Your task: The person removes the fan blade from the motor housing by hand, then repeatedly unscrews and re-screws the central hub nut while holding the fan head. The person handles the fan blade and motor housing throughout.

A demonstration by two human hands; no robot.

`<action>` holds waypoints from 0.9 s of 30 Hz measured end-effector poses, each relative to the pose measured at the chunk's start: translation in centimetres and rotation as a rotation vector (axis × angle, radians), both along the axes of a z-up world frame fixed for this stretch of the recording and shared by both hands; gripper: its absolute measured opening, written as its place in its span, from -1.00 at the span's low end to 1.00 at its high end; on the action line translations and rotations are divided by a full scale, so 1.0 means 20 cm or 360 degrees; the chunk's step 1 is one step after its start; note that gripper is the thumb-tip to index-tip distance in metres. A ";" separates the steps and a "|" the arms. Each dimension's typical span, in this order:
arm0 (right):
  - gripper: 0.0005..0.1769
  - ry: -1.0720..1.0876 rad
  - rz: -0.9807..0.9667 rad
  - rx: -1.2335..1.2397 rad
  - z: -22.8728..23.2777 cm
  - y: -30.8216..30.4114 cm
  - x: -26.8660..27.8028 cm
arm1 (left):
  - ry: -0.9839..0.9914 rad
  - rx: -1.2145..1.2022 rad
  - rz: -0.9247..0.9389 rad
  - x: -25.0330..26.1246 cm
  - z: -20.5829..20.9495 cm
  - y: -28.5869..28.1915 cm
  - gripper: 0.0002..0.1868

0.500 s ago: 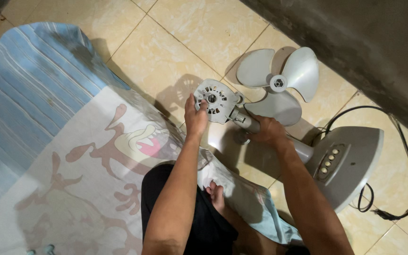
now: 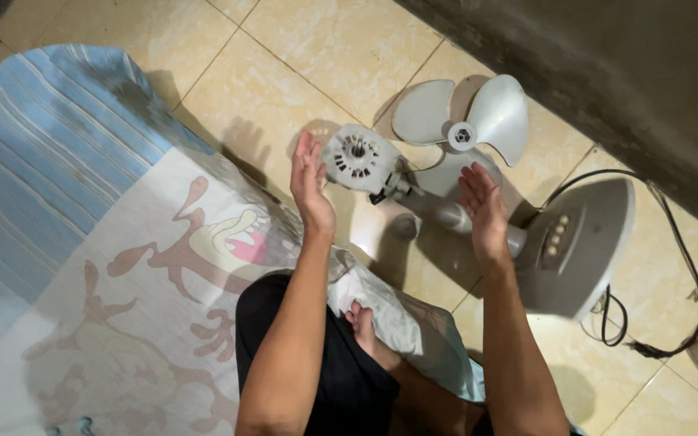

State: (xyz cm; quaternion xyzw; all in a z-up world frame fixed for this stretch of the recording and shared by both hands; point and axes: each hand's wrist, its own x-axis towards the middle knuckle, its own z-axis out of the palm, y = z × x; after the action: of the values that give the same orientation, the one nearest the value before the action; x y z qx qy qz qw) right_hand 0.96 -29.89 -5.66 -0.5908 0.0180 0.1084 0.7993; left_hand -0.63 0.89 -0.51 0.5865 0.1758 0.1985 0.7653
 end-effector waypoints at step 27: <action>0.18 0.0148 -0.0340 0.1006 0.32 0.00 -0.25 | -0.0077 -0.1212 -0.0404 -0.17 0.14 -0.15 0.05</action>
State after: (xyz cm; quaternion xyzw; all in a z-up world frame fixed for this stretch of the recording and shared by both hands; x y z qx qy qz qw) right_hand -4.03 -29.91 0.74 -0.3029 0.0817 0.0511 0.9481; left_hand -3.99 -2.08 2.37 0.2732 0.1450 0.0369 0.9503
